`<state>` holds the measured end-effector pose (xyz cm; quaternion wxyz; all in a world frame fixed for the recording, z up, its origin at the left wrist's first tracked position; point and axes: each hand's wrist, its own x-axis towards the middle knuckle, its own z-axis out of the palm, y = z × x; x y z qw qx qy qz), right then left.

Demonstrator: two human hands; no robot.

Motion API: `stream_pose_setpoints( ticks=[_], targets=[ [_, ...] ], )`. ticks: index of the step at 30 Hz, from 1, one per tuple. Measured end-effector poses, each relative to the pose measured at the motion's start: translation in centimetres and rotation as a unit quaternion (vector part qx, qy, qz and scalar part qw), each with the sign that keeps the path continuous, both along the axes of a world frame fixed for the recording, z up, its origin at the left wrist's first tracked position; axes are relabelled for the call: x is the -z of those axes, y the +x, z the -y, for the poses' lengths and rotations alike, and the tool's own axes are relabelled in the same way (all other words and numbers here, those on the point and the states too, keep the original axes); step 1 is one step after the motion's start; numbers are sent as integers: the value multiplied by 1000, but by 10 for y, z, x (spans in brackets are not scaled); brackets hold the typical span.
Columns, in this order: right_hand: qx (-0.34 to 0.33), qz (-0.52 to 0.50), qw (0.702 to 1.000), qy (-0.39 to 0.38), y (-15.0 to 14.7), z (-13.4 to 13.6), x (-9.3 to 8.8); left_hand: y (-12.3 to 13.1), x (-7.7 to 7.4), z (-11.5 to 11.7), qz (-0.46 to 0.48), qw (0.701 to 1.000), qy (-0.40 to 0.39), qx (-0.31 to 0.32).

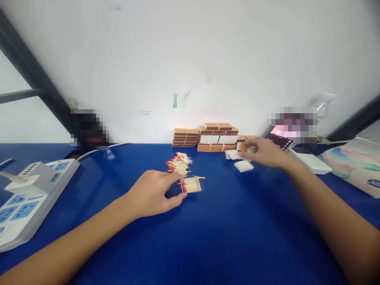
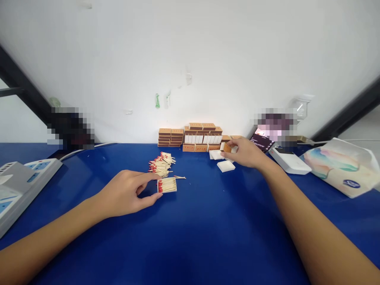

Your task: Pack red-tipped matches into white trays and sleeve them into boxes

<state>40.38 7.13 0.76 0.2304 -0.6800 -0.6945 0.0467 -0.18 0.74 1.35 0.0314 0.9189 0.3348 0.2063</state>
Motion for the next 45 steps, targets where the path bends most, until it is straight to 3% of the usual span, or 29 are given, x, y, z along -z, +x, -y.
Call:
stream_pose_setpoints(
  ticks=[5,10,13,15,17,21,26,31,37,41,43,45],
  targets=[
    [-18,-1,1000,3,3,4,-2,1,1,-1,-1,1000,6,-1],
    [15,-3,999,50,-4,13,-18,0,1,-4,7,1000,8,-1],
    [-48,-80,994,49,-21,26,-32,-1,2,-6,15,1000,6,-7],
    [-119,-187,975,1,-37,34,-39,-2,3,-8,21,1000,2,-13],
    [-185,-289,937,-63,-55,42,-42,-2,3,-9,34,999,-5,-19],
    [-267,-373,874,-160,-87,52,-38,-1,3,-12,86,996,-18,-25],
    [-288,-390,857,-173,-109,59,-29,0,4,-12,154,988,-17,-12],
    [-306,-412,835,-198,-112,61,-27,1,3,-12,168,986,-2,-11],
    [-220,-399,857,-240,-102,55,-27,1,3,-12,157,987,-4,-18],
    [-249,-282,878,-297,-91,52,-30,3,3,-10,149,989,1,-15],
    [-271,-203,898,-282,-88,51,-30,3,2,-8,144,989,2,-11],
    [-264,-136,930,-217,-89,50,-29,3,2,-7,140,990,5,-10]
  ],
)
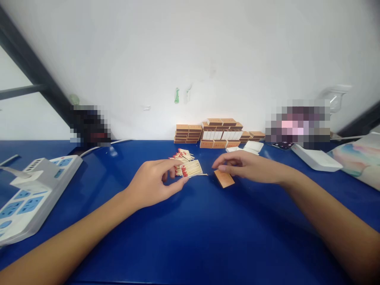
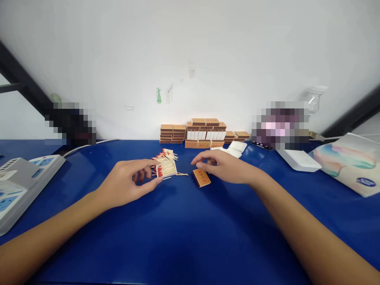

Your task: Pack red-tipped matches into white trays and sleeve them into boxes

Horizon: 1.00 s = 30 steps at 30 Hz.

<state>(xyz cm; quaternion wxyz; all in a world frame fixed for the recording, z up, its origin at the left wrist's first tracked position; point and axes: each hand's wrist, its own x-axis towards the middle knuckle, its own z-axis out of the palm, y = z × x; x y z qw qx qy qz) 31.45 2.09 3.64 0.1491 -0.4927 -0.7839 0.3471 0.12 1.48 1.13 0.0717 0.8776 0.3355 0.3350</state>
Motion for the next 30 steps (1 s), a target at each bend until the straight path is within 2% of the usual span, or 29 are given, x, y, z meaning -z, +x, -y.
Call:
stream_pose_setpoints(
  ticks=[2,4,7,10,12,16,19,23,30],
  targets=[
    [41,43,995,80,-3,1,2,0,0,0,-4,1000,2,-1],
    [77,93,986,114,-6,5,3,-1,1,0,-10,1000,3,-4],
    [96,191,972,102,-8,12,5,-1,2,-2,-21,1000,4,-10],
    [85,232,966,83,-8,19,6,-1,4,-3,-36,999,-1,-17],
    [62,219,969,93,-10,22,5,-1,6,-4,-43,999,-4,-20],
    [25,151,972,176,-19,25,0,-1,8,-3,-35,999,0,-14],
    [-6,95,974,206,-26,27,-4,-1,8,-3,-26,1000,-2,2],
    [-24,49,978,202,-28,28,-1,-2,7,-3,-38,999,-15,29],
    [-36,-13,980,196,-24,26,4,-3,6,-4,-51,998,9,19]
  ],
)
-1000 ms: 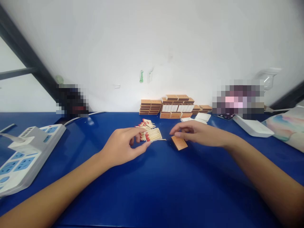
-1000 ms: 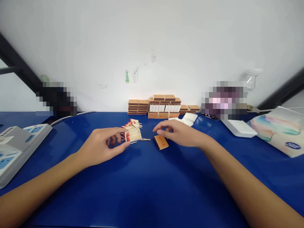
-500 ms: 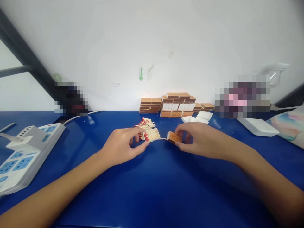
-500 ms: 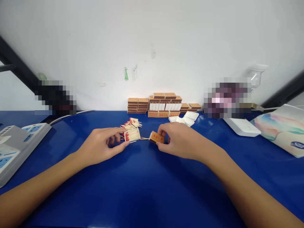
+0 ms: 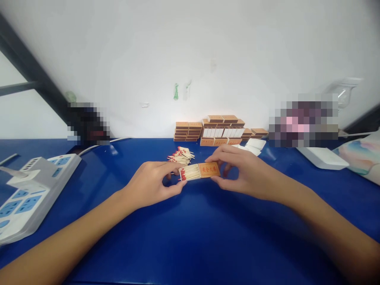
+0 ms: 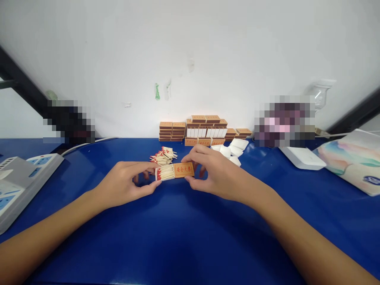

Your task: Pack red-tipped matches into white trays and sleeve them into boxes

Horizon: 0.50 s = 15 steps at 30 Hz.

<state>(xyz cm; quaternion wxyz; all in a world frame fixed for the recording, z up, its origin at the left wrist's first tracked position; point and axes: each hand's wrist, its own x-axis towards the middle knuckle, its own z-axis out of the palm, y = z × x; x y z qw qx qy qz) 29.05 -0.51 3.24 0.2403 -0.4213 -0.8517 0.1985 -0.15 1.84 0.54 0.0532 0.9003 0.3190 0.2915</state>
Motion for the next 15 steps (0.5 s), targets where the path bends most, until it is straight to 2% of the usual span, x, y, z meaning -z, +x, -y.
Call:
stream_pose_setpoints(
  ticks=[5,15],
  targets=[
    [-3,-62,997,-54,-2,-1,-1,-1,-1,-1,-15,999,32,-5],
    [-8,-117,988,-104,-5,-4,4,-3,-1,-1,-92,993,61,-29]
  ],
)
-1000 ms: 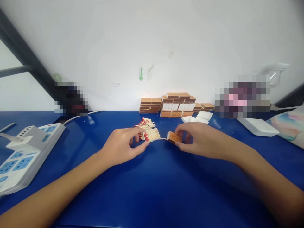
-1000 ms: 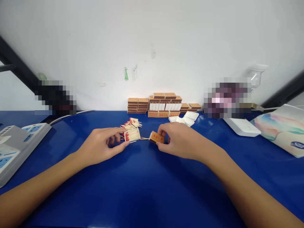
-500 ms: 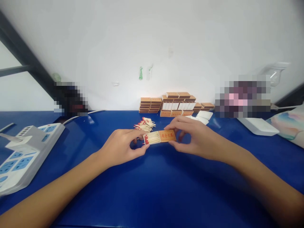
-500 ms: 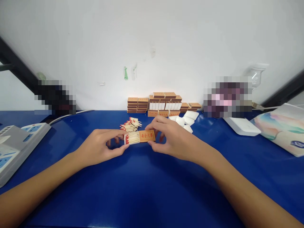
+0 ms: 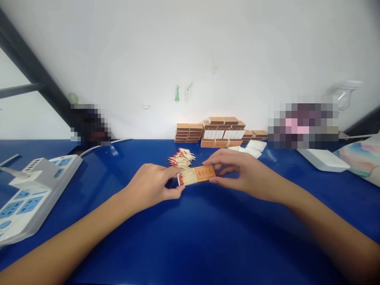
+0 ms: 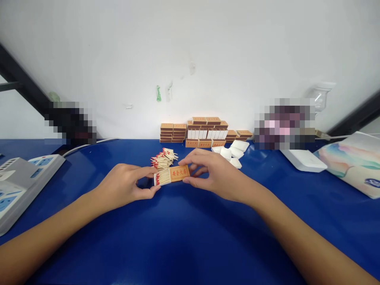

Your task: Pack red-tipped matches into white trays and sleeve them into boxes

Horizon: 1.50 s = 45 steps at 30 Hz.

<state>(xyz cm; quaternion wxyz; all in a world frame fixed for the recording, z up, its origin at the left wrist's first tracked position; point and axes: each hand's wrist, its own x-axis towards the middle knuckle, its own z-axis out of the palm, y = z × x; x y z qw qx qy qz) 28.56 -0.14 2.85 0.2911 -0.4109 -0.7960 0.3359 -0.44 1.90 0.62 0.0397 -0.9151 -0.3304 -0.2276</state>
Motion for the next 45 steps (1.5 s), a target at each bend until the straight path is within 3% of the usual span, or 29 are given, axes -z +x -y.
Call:
stream_pose_setpoints(
  ticks=[8,16,21,28,37,45],
  targets=[
    [8,-42,998,-53,-2,-3,2,0,-1,-4,-39,999,-14,-9],
    [13,-91,985,-143,-2,-3,-3,0,-4,-2,-11,1000,4,2],
    [12,-98,985,-141,-4,-1,-5,1,-9,1,-31,999,36,10],
    [17,-95,985,-144,-5,0,-7,1,-8,2,-34,999,24,16],
    [25,-74,994,-73,1,0,-12,-1,-12,-3,83,993,-81,15],
    [22,-132,987,-89,3,0,-10,5,-18,-3,199,946,-255,21]
  ],
)
